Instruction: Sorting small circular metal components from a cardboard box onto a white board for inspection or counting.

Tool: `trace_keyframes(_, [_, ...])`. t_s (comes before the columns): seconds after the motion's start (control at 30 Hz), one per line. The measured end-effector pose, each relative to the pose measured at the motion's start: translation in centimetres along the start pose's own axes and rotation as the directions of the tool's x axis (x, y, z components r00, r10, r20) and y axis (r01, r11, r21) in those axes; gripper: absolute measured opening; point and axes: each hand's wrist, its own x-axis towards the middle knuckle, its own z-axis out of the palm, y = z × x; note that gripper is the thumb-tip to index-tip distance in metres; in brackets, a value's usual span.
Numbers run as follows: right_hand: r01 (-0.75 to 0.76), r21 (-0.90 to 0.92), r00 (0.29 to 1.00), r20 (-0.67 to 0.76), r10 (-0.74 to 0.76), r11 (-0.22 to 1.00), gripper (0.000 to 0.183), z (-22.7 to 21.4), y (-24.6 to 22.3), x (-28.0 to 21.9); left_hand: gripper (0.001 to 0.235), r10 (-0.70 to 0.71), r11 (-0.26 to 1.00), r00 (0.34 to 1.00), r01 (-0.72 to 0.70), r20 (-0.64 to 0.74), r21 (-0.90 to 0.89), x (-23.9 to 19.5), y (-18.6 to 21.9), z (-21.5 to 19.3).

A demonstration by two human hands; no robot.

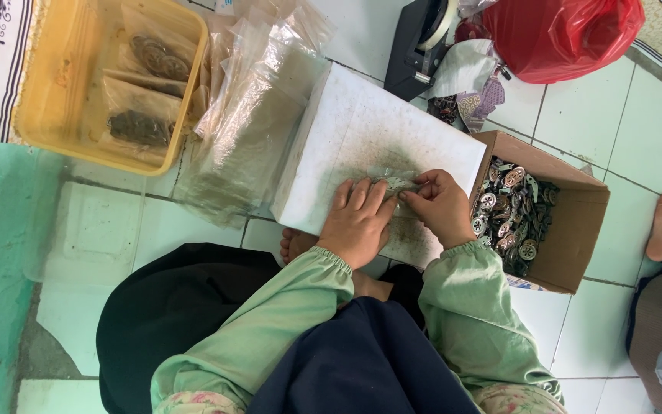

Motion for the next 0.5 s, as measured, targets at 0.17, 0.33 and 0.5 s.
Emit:
trace_keyframes(0.17, [0.188, -0.183, 0.972, -0.105, -0.210, 0.965, 0.030, 1.0, 0.5, -2.0, 0.035, -0.001, 1.000, 0.999, 0.000, -0.040, -0.011, 0.4, 0.0, -0.7])
trace_keyframes(0.33, [0.631, -0.422, 0.707, -0.034, -0.707, 0.651, 0.029, 1.2, -0.8, -5.0, 0.013, 0.035, 0.999, 0.986, -0.029, -0.162, 0.036, 0.7, -0.1, -1.8])
trace_keyframes(0.5, [0.727, -0.527, 0.520, 0.006, -0.854, 0.440, 0.031, 0.8, -0.1, -4.3, 0.013, 0.096, 0.995, 0.926, -0.097, -0.365, 0.017, 1.2, -0.1, -3.8])
